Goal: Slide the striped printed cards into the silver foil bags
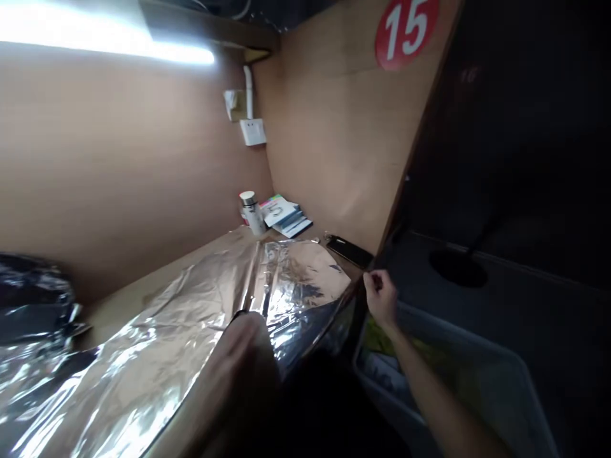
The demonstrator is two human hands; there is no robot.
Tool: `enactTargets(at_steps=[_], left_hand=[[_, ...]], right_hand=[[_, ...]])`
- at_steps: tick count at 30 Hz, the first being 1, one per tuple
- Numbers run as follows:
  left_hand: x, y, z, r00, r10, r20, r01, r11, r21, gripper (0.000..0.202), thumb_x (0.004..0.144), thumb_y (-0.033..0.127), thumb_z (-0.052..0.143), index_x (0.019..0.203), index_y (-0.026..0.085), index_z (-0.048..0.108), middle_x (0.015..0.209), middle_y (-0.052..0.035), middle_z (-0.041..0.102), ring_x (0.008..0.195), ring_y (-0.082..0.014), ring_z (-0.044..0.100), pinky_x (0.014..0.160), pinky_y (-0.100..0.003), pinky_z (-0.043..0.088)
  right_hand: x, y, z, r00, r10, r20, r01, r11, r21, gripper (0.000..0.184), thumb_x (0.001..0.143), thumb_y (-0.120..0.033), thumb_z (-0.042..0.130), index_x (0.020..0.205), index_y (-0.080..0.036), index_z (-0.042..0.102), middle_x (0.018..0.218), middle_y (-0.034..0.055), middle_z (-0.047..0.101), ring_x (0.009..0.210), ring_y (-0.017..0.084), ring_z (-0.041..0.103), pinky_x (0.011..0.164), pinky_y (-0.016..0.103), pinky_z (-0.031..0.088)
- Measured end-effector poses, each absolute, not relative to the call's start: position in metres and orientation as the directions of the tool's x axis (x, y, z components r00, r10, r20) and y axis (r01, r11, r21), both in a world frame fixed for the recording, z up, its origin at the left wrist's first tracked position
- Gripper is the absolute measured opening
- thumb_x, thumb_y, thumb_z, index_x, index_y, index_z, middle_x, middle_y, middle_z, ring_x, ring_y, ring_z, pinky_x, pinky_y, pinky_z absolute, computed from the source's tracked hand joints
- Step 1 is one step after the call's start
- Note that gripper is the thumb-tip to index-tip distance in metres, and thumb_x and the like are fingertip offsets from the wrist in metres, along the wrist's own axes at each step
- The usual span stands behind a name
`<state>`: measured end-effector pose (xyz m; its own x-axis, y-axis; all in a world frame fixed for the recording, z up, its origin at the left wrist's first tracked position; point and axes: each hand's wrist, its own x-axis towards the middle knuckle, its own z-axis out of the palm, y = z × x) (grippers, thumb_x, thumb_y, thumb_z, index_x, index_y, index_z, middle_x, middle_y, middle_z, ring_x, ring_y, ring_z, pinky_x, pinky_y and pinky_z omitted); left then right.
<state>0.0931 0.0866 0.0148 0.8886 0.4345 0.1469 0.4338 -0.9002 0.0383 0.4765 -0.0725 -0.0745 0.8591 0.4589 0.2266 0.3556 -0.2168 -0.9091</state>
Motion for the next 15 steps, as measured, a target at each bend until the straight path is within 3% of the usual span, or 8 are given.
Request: enactTargets(at_steps=[1, 2, 4, 7, 10, 13, 15], left_hand=[[0.104, 0.062, 0.010, 0.935, 0.339, 0.104, 0.333, -0.940, 0.067, 0.060, 0.105, 0.039, 0.034, 0.164, 0.045, 0.024, 0.168, 0.0079, 0.037, 0.155, -0.0261, 0.036, 0.127, -0.043, 0.033], [0.115, 0.040, 0.004, 0.971, 0.235, 0.055, 0.228, -0.968, 0.103, 0.062, 0.104, 0.046, 0.039, 0.163, 0.050, 0.021, 0.168, 0.0117, 0.036, 0.154, -0.0241, 0.037, 0.125, -0.038, 0.036], [0.137, 0.011, -0.007, 0.986, 0.160, -0.036, 0.164, -0.972, 0.167, 0.075, 0.099, 0.062, 0.048, 0.165, 0.045, 0.017, 0.171, 0.0068, 0.029, 0.157, -0.0305, 0.030, 0.126, -0.044, 0.035], [0.161, 0.009, -0.022, 0.970, 0.235, -0.065, 0.242, -0.960, 0.144, 0.090, 0.093, 0.077, 0.048, 0.166, 0.034, 0.018, 0.174, -0.0036, 0.018, 0.160, -0.0415, 0.015, 0.126, -0.057, 0.029], [0.174, 0.031, -0.031, 0.959, 0.281, -0.029, 0.282, -0.956, 0.078, 0.087, 0.095, 0.077, 0.043, 0.166, 0.030, 0.022, 0.175, -0.0066, 0.015, 0.160, -0.0417, 0.012, 0.127, -0.058, 0.026], [0.187, 0.051, -0.033, 0.950, 0.311, 0.008, 0.311, -0.950, 0.027, 0.079, 0.101, 0.069, 0.038, 0.165, 0.025, 0.029, 0.174, -0.0091, 0.020, 0.160, -0.0396, 0.015, 0.128, -0.057, 0.023], [0.197, 0.060, -0.031, 0.941, 0.338, 0.012, 0.338, -0.941, 0.001, 0.076, 0.102, 0.066, 0.038, 0.164, 0.022, 0.033, 0.173, -0.0110, 0.022, 0.160, -0.0388, 0.017, 0.128, -0.056, 0.022]], right_hand=[[0.469, -0.087, -0.094, 0.883, 0.438, 0.167, 0.257, -0.155, -0.954, 0.059, 0.095, -0.069, 0.049, 0.125, -0.019, 0.061, 0.123, 0.0184, 0.068, 0.119, 0.034, 0.060, 0.106, 0.047, 0.045], [0.459, -0.100, -0.113, 0.887, 0.450, 0.106, 0.182, -0.127, -0.975, 0.063, 0.093, -0.074, 0.049, 0.124, -0.021, 0.061, 0.123, 0.0171, 0.068, 0.120, 0.034, 0.060, 0.105, 0.049, 0.047], [0.440, -0.117, -0.143, 0.847, 0.530, 0.024, 0.100, -0.115, -0.988, 0.065, 0.086, -0.080, 0.054, 0.120, -0.026, 0.063, 0.123, 0.0140, 0.069, 0.120, 0.034, 0.063, 0.101, 0.049, 0.051], [0.416, -0.130, -0.165, 0.727, 0.686, -0.042, -0.013, -0.047, -0.999, 0.064, 0.077, -0.078, 0.070, 0.117, -0.028, 0.065, 0.122, 0.0118, 0.072, 0.118, 0.032, 0.067, 0.100, 0.047, 0.053], [0.407, -0.142, -0.166, 0.559, 0.828, -0.046, -0.189, 0.073, -0.979, 0.065, 0.078, -0.064, 0.079, 0.128, -0.030, 0.055, 0.120, 0.0098, 0.073, 0.116, 0.030, 0.068, 0.100, 0.047, 0.053], [0.407, -0.163, -0.156, 0.560, 0.828, -0.031, -0.269, 0.146, -0.952, 0.074, 0.079, -0.053, 0.083, 0.138, -0.036, 0.042, 0.105, 0.0040, 0.072, 0.099, 0.027, 0.072, 0.088, 0.043, 0.057], [0.409, -0.178, -0.144, 0.595, 0.804, -0.017, -0.201, 0.129, -0.971, 0.069, 0.082, -0.049, 0.082, 0.138, -0.035, 0.046, 0.099, 0.0023, 0.072, 0.091, 0.025, 0.072, 0.084, 0.040, 0.056]])
